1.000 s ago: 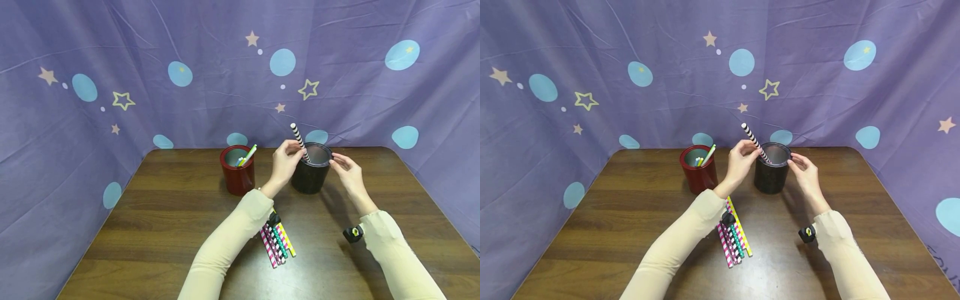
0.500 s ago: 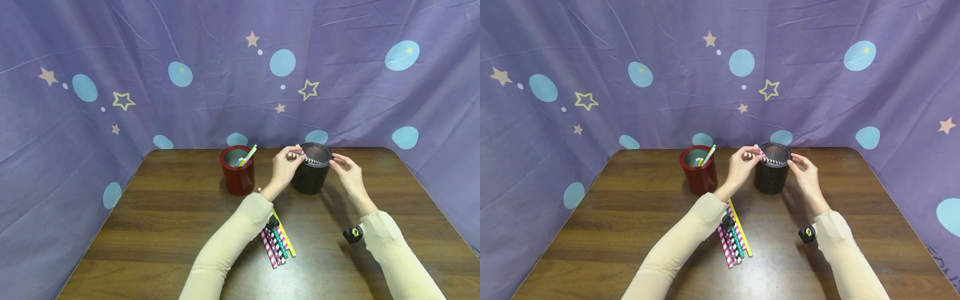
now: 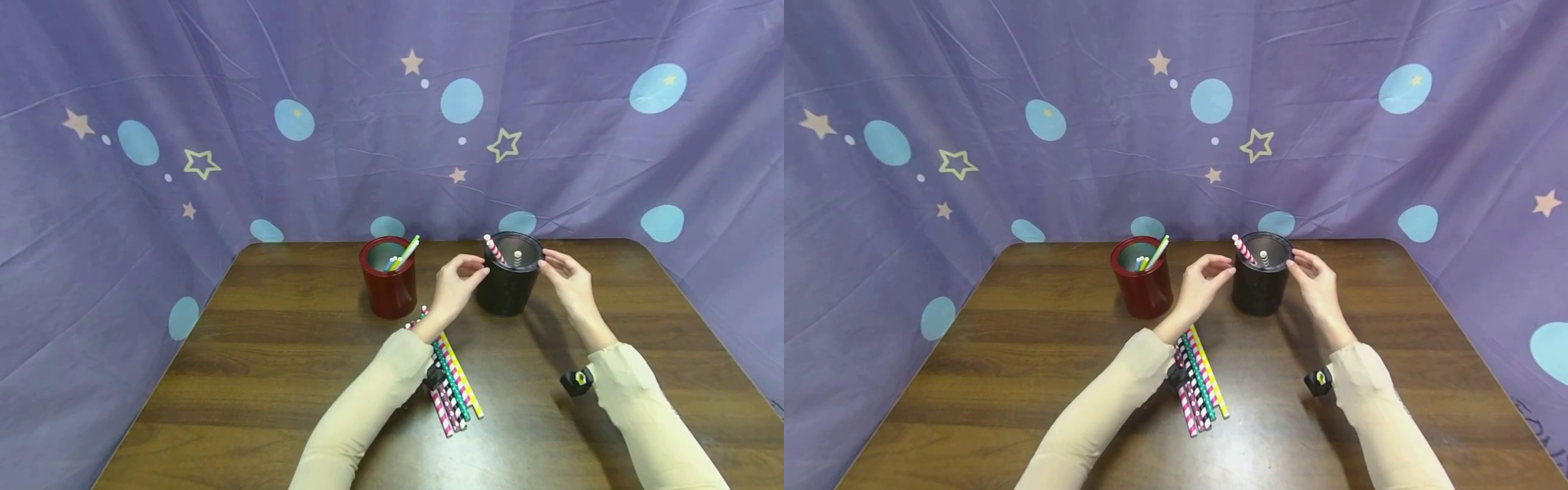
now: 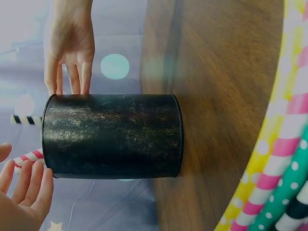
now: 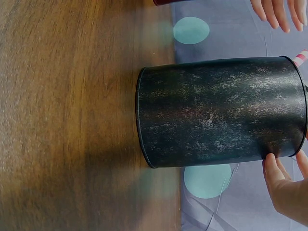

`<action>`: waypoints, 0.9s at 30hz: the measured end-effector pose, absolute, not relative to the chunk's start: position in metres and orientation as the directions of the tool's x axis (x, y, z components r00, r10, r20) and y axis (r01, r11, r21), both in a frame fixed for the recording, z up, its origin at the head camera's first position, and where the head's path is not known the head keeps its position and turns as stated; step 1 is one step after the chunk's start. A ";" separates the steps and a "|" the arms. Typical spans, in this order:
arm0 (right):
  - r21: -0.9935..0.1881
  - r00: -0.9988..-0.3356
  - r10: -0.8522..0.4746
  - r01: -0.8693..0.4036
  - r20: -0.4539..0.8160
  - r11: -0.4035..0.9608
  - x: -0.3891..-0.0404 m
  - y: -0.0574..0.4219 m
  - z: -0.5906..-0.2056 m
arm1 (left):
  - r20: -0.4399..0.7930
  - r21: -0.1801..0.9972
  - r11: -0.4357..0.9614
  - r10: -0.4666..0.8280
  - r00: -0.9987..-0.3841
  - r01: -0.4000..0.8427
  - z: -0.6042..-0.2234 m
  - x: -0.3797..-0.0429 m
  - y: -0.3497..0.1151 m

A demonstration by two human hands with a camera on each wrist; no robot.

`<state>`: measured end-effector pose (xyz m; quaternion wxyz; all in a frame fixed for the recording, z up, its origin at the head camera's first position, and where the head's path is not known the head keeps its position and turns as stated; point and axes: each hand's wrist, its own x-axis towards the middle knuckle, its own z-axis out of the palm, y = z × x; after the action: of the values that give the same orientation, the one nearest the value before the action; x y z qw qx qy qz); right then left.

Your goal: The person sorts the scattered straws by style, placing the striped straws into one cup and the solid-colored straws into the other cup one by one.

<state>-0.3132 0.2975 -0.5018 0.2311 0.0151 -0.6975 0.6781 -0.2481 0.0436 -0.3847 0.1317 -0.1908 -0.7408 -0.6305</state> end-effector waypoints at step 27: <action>-0.935 -0.888 0.298 -0.350 0.349 0.050 -0.314 0.297 -0.502 | 0.289 0.822 0.299 0.514 -0.808 0.484 -0.391 -0.230 0.003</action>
<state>-0.3140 0.2974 -0.5021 0.2353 0.0191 -0.6854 0.6888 -0.2305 0.0030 -0.3908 -0.0149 -0.3097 -0.8058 -0.5046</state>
